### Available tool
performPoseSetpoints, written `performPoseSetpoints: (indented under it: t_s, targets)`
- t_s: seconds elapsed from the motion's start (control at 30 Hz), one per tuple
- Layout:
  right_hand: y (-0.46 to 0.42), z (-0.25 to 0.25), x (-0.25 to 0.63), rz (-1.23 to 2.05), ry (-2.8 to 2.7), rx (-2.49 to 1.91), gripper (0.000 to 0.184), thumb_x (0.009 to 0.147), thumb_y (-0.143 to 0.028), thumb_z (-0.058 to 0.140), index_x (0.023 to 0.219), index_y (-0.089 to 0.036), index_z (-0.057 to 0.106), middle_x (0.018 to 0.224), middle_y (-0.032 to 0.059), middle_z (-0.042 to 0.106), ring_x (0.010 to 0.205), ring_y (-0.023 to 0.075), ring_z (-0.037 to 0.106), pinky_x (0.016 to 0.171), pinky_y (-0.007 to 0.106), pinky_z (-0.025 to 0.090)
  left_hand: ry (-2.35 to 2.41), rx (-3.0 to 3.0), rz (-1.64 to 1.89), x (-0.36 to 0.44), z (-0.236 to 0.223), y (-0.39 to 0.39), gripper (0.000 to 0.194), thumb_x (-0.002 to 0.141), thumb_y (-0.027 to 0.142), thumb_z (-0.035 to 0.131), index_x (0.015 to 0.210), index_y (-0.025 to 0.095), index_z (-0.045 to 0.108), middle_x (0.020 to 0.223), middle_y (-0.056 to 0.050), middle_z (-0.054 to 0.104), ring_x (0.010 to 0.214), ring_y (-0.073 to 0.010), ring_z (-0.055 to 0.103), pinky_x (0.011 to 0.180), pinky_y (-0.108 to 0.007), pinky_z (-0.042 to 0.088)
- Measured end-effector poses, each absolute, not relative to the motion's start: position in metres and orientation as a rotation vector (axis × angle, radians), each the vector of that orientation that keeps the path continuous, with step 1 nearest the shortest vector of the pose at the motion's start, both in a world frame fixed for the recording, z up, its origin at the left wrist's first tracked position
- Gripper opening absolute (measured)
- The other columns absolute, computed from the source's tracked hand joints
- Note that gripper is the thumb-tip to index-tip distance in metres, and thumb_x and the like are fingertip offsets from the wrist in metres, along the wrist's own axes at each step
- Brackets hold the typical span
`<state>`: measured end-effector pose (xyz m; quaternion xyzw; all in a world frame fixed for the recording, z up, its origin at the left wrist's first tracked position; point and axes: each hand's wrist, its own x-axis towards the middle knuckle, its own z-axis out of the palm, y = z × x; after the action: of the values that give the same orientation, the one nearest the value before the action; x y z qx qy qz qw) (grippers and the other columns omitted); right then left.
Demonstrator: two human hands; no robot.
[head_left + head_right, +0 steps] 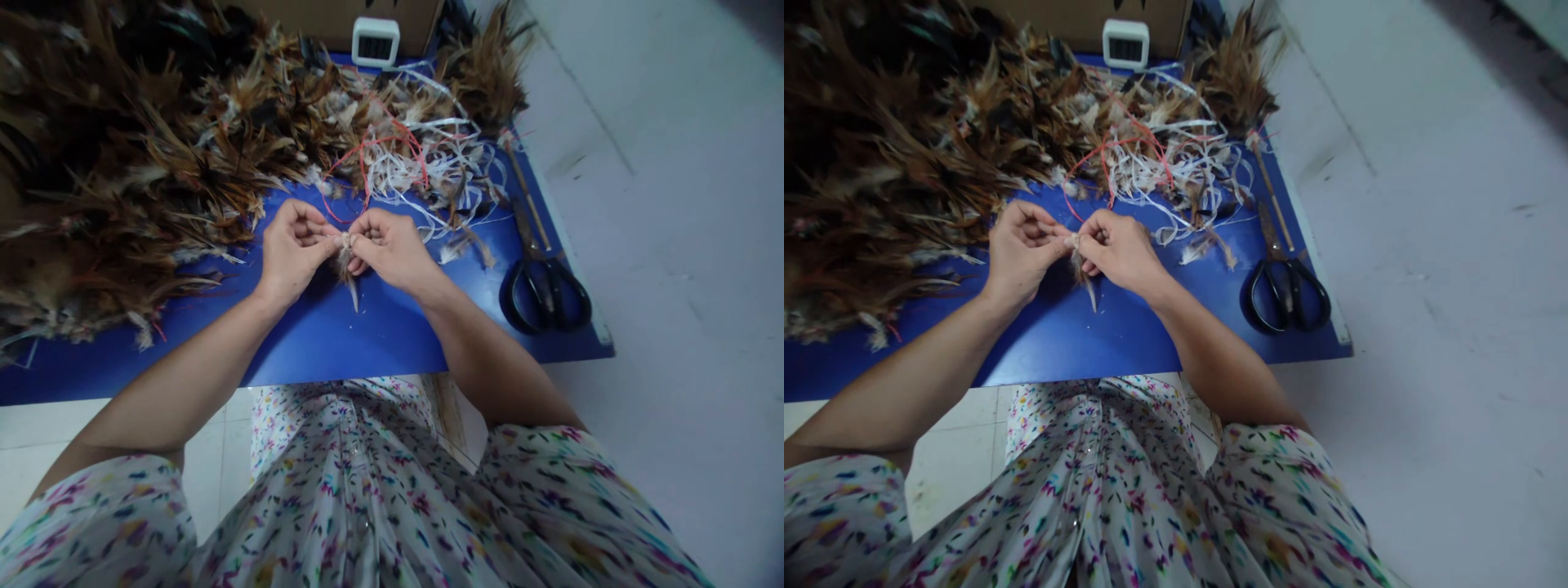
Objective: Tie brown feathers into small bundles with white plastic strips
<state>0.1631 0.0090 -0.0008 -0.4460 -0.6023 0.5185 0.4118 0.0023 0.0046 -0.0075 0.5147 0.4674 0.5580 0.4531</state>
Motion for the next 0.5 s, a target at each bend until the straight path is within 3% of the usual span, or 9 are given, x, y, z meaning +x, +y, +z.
performPoseSetpoints:
  t_s: [0.17,0.33,0.5]
  targets:
    - [0.009,0.001,0.162,1.312,-1.493,-1.114,0.033,0.082,-0.044,0.077,0.082,-0.019,0.056,0.059,-0.0048,0.062,0.053,0.0106,0.067,0.051,0.020,0.057,1.167,1.267,1.382,0.002,-0.007,0.005,0.056,0.057,0.033,0.097,0.084,0.023,0.050,0.073,0.005,0.067,0.068,-0.0100,0.068,0.068,-0.022,0.056]
    - [0.011,-0.002,0.163,1.267,-1.519,-1.136,0.021,0.085,-0.032,0.072,0.082,-0.019,0.056,0.058,-0.0058,0.061,0.052,0.0089,0.066,0.051,0.018,0.056,1.121,1.318,1.416,0.000,-0.013,0.006,0.053,0.058,0.034,0.096,0.084,0.021,0.052,0.073,0.005,0.068,0.065,-0.0091,0.068,0.066,-0.020,0.056]
    - [0.009,-0.002,0.162,1.139,-1.599,-1.161,0.013,0.086,-0.027,0.068,0.082,-0.020,0.057,0.061,-0.0063,0.060,0.053,0.0096,0.064,0.053,0.021,0.054,1.117,1.464,1.391,-0.003,-0.019,0.008,0.042,0.065,0.038,0.092,0.088,0.019,0.062,0.074,0.002,0.069,0.068,-0.0097,0.068,0.066,-0.020,0.056]
